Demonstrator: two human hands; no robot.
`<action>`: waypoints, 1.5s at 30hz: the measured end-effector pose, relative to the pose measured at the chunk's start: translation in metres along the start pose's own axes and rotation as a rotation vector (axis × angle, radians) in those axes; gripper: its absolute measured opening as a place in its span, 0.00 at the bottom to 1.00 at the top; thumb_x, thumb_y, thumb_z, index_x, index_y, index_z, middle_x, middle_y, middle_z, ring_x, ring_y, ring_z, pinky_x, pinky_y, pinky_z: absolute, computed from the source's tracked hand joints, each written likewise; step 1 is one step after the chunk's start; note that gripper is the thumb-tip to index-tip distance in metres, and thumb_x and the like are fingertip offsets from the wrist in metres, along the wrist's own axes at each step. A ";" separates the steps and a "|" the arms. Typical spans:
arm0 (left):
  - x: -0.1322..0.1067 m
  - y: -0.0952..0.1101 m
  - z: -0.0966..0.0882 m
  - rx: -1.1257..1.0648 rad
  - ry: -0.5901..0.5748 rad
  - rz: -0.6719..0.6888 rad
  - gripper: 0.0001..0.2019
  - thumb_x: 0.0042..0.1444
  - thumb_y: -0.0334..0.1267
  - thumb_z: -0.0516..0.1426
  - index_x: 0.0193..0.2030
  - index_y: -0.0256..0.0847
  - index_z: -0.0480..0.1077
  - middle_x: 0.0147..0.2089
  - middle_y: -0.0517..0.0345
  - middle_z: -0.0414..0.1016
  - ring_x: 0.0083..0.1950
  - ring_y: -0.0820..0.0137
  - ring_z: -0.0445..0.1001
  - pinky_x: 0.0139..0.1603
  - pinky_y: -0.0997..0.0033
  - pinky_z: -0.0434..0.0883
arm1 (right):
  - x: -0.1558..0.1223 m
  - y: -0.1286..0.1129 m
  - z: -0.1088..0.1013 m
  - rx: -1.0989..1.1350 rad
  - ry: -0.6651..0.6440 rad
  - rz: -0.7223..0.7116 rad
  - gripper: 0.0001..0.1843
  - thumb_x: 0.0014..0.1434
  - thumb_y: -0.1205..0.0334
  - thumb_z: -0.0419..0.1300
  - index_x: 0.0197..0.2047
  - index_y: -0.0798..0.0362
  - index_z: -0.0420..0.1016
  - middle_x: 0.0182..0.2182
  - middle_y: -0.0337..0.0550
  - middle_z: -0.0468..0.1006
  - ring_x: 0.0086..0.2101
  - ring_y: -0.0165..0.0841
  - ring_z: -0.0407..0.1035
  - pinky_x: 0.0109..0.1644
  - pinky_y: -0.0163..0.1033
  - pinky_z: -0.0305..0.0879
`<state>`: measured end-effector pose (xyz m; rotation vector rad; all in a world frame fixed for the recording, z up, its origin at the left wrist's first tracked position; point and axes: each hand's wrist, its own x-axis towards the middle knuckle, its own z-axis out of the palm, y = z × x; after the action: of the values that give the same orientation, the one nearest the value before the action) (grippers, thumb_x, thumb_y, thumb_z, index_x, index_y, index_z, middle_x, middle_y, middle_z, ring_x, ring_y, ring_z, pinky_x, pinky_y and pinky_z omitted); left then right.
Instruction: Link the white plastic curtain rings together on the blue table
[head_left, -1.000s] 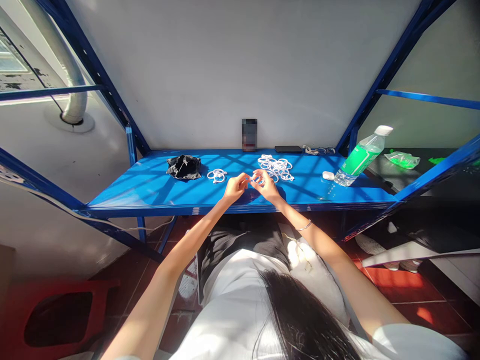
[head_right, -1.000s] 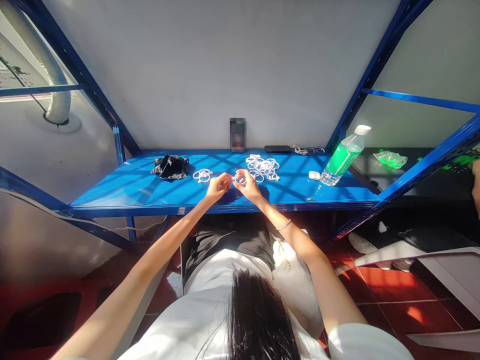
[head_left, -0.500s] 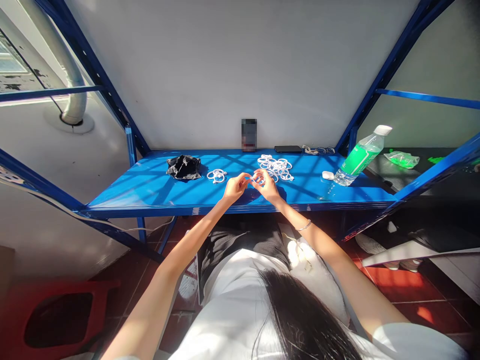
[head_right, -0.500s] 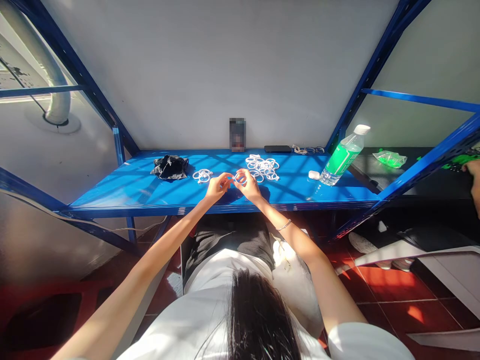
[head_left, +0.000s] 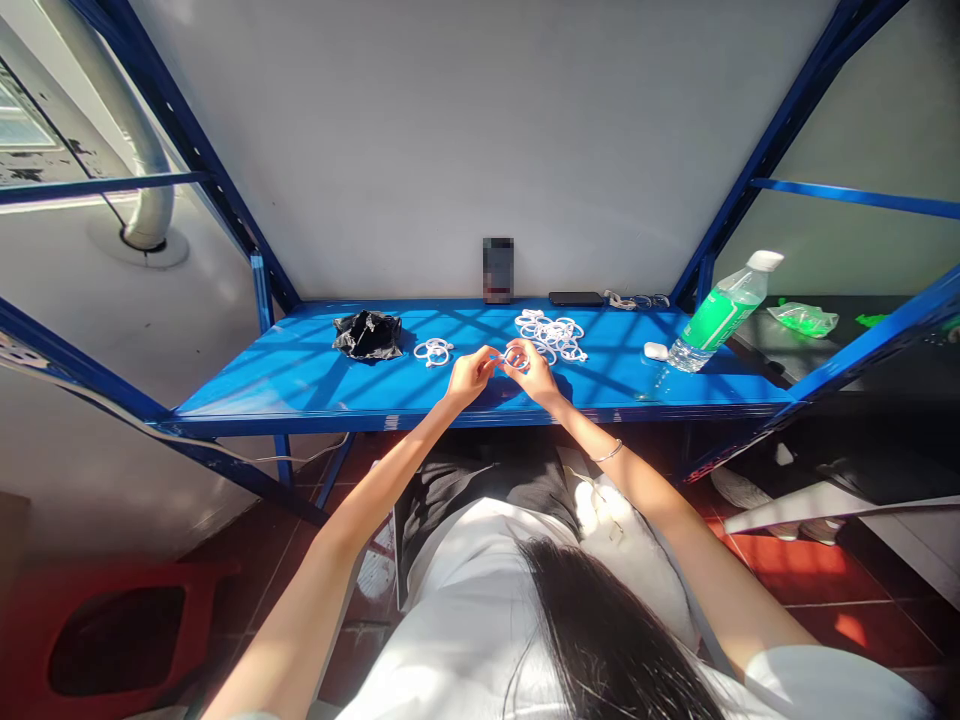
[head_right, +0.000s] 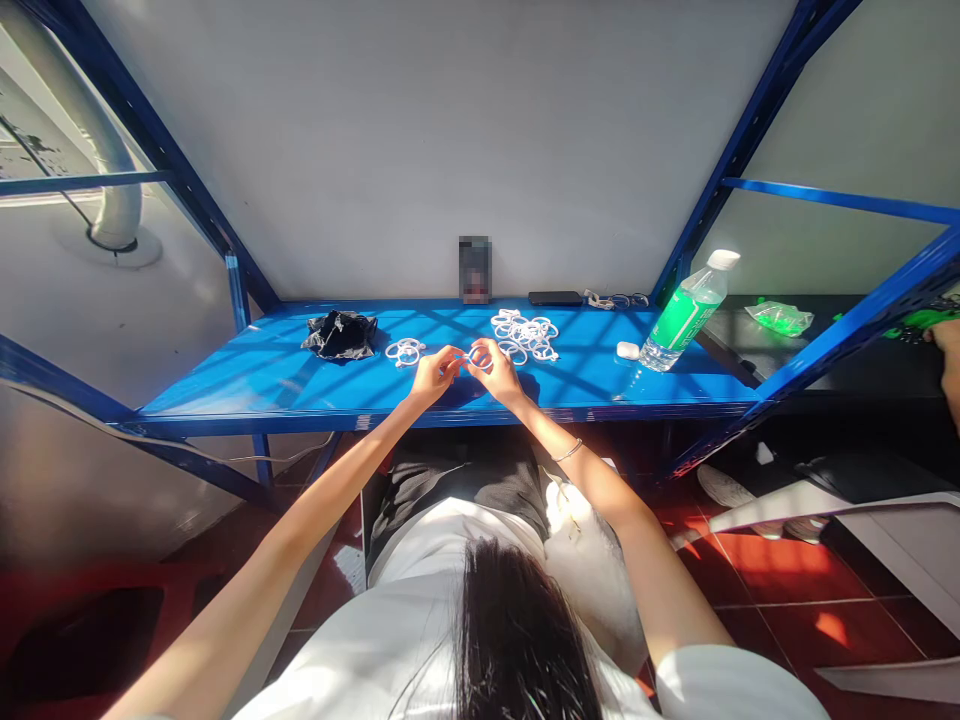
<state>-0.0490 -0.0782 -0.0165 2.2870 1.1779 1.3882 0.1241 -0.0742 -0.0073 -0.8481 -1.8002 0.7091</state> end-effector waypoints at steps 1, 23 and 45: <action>0.000 0.000 0.000 -0.001 0.001 0.001 0.13 0.65 0.45 0.49 0.41 0.39 0.68 0.22 0.63 0.71 0.20 0.76 0.66 0.24 0.79 0.61 | 0.000 0.000 0.000 -0.001 -0.003 0.001 0.22 0.56 0.47 0.63 0.48 0.50 0.67 0.34 0.42 0.75 0.32 0.33 0.70 0.35 0.39 0.69; -0.004 0.000 0.002 0.190 0.010 0.052 0.06 0.63 0.35 0.49 0.40 0.40 0.66 0.26 0.60 0.74 0.25 0.74 0.71 0.25 0.78 0.59 | -0.007 -0.011 -0.001 -0.133 -0.008 -0.120 0.23 0.60 0.52 0.57 0.58 0.47 0.63 0.46 0.46 0.72 0.35 0.32 0.70 0.32 0.37 0.69; -0.005 0.002 0.000 0.246 -0.013 0.100 0.07 0.63 0.34 0.48 0.40 0.40 0.66 0.26 0.59 0.73 0.26 0.73 0.71 0.25 0.78 0.58 | -0.004 -0.010 -0.003 -0.059 0.035 -0.080 0.16 0.60 0.48 0.57 0.46 0.49 0.71 0.37 0.43 0.78 0.36 0.36 0.72 0.38 0.41 0.67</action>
<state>-0.0487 -0.0832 -0.0189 2.5495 1.3124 1.3233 0.1257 -0.0836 -0.0004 -0.8171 -1.8207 0.5891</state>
